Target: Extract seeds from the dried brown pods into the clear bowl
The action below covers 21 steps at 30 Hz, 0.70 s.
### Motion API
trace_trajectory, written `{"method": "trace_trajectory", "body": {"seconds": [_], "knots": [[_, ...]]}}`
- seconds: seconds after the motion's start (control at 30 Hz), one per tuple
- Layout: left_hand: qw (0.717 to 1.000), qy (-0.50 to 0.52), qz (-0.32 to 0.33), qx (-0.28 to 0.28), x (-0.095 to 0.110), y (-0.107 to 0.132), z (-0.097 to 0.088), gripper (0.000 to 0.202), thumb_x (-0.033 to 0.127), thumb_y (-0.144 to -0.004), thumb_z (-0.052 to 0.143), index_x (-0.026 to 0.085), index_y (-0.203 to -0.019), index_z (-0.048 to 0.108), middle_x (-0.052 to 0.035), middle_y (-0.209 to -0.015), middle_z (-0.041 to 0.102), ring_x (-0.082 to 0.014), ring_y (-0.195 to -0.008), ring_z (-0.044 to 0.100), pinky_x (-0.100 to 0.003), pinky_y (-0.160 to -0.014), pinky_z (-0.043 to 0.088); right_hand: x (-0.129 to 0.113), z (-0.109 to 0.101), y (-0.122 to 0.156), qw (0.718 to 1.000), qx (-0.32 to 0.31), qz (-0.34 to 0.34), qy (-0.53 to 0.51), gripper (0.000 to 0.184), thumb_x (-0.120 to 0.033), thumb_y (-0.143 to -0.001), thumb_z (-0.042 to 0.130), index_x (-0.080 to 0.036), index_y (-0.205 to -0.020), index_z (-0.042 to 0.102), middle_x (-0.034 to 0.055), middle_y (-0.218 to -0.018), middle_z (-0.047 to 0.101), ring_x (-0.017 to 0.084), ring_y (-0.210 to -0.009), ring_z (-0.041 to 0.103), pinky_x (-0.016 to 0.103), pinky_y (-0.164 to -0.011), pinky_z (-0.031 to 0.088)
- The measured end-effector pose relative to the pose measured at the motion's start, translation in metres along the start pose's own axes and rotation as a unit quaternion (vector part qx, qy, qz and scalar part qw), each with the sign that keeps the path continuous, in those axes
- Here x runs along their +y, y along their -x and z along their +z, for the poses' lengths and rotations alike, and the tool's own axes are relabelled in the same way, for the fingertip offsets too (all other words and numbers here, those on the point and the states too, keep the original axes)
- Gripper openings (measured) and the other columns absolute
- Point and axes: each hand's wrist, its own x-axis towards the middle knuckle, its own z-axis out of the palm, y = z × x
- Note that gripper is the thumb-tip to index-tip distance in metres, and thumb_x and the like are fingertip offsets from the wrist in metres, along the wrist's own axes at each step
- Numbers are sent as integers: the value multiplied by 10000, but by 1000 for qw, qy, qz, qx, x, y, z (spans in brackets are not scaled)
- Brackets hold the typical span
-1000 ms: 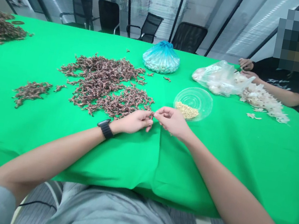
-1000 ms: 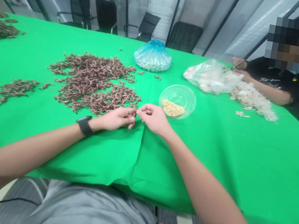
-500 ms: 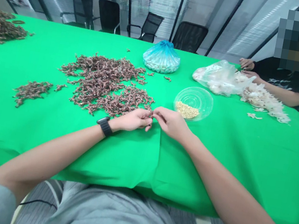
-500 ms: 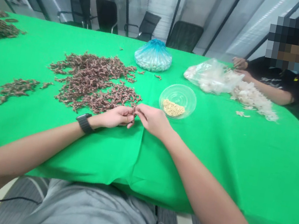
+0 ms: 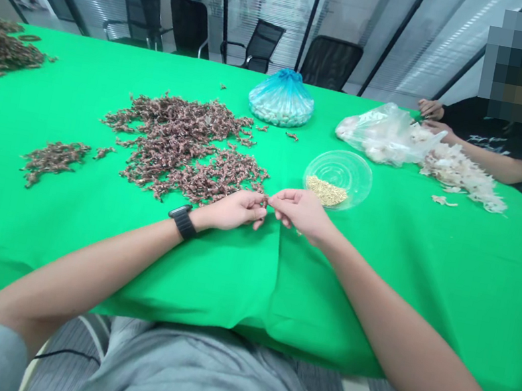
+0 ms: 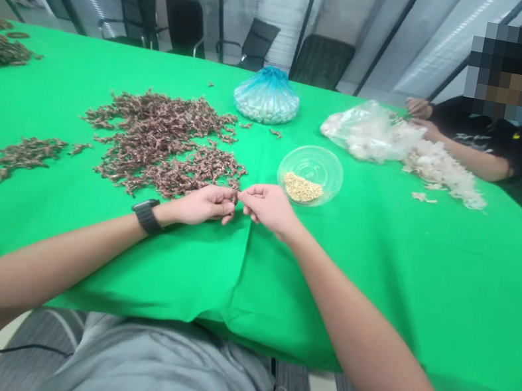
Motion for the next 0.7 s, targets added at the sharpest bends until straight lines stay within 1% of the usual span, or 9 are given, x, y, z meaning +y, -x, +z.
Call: {"method": "trace_trajectory", "body": {"seconds": [0.1,0.17,0.23,0.3,0.37,0.43,0.5,0.6,0.7], "knots": [[1000,-9,18,4,-1,0,2,330,465,-935,605,137,-947,564,-4,-669,627,-83,-565,514,-181,-532,379,2,0,-1,997,-11,51,-57,359,-426,-647,881,-154,-658,647,-29,-493,553,56,-377,408,203,-337,279],[1000,-16,19,7,-1,-1,2,326,461,-941,598,138,-945,560,-6,-672,630,-82,-564,510,-182,-533,381,2,0,-1,994,-21,72,-82,378,-425,-622,899,-154,-651,638,-40,-484,526,47,-373,375,202,-334,253],[1000,-22,12,9,-1,0,1,329,465,-947,590,138,-944,556,-1,-670,631,-66,-518,459,-176,-499,346,3,-1,-1,996,-15,61,-64,384,-444,-625,899,-153,-712,665,-39,-496,541,50,-382,383,202,-346,257],[1000,-21,7,9,0,0,0,352,489,-942,596,140,-940,553,6,-667,629,-52,-475,402,-176,-467,306,5,-2,-2,1000,0,15,-5,393,-480,-668,870,-155,-800,693,-31,-515,570,65,-399,415,206,-371,276],[1000,-11,3,9,2,1,-1,393,532,-928,603,143,-933,548,10,-665,625,-44,-450,364,-180,-445,275,8,-2,-3,996,12,-59,60,387,-507,-730,822,-160,-851,699,-26,-533,583,83,-430,446,217,-411,305],[1000,-3,-4,13,4,1,-2,428,568,-919,600,145,-906,539,12,-662,620,-39,-438,340,-185,-434,251,14,-3,-6,983,21,-137,117,358,-510,-801,761,-165,-872,700,-28,-550,579,97,-469,461,233,-465,332],[1000,0,-9,16,6,2,-2,450,589,-912,599,148,-859,527,14,-644,606,-37,-438,327,-187,-432,237,19,-4,-8,967,34,-197,161,318,-492,-866,700,-176,-894,701,-33,-567,567,105,-499,459,244,-507,339],[1000,8,-11,13,9,3,-2,472,610,-894,615,153,-824,517,23,-612,581,-37,-433,313,-193,-428,221,23,-7,-10,946,48,-244,209,259,-452,-912,658,-196,-919,698,-42,-584,541,111,-516,432,253,-528,318],[1000,19,-13,3,7,2,-2,479,620,-881,627,154,-835,524,22,-618,587,-37,-421,311,-199,-419,211,24,-10,-10,923,47,-282,256,220,-420,-943,624,-212,-922,695,-44,-587,509,121,-536,418,260,-548,307]]}}
